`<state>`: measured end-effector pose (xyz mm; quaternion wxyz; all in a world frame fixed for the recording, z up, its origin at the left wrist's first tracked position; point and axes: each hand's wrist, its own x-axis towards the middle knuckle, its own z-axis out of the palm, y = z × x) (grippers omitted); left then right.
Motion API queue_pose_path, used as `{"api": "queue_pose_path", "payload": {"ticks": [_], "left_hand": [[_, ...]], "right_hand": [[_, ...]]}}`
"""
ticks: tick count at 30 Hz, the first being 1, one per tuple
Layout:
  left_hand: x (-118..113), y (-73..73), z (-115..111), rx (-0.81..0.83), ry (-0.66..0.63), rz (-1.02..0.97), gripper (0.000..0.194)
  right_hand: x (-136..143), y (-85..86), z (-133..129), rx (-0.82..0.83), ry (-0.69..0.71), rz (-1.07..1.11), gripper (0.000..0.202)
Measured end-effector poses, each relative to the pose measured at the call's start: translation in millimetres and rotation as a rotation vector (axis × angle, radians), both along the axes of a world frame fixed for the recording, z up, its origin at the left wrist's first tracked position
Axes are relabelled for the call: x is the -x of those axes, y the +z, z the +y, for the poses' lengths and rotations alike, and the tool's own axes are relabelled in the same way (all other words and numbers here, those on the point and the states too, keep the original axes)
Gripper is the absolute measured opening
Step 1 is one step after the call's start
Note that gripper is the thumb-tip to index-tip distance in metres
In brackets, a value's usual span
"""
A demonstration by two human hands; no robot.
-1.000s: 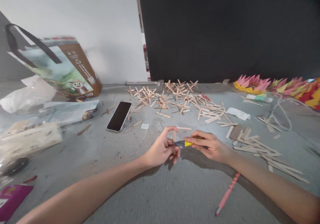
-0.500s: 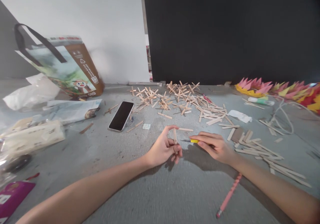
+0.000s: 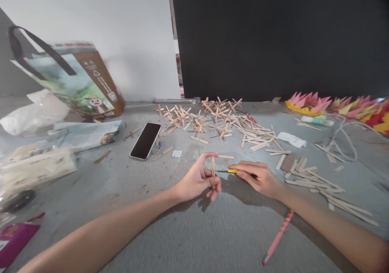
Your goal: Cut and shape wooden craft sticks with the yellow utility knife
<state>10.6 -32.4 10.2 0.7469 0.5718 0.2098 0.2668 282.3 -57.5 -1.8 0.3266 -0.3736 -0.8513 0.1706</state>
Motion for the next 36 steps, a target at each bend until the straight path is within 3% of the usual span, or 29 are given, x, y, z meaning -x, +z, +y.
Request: {"api": "queue_pose_path", "payload": {"ticks": [36], "left_hand": [[0.0,-1.7,-0.8,0.003,0.016,0.019,0.062]], "right_hand": [[-0.5,-1.1,-1.2,0.016,0.026,0.019,0.033]]}}
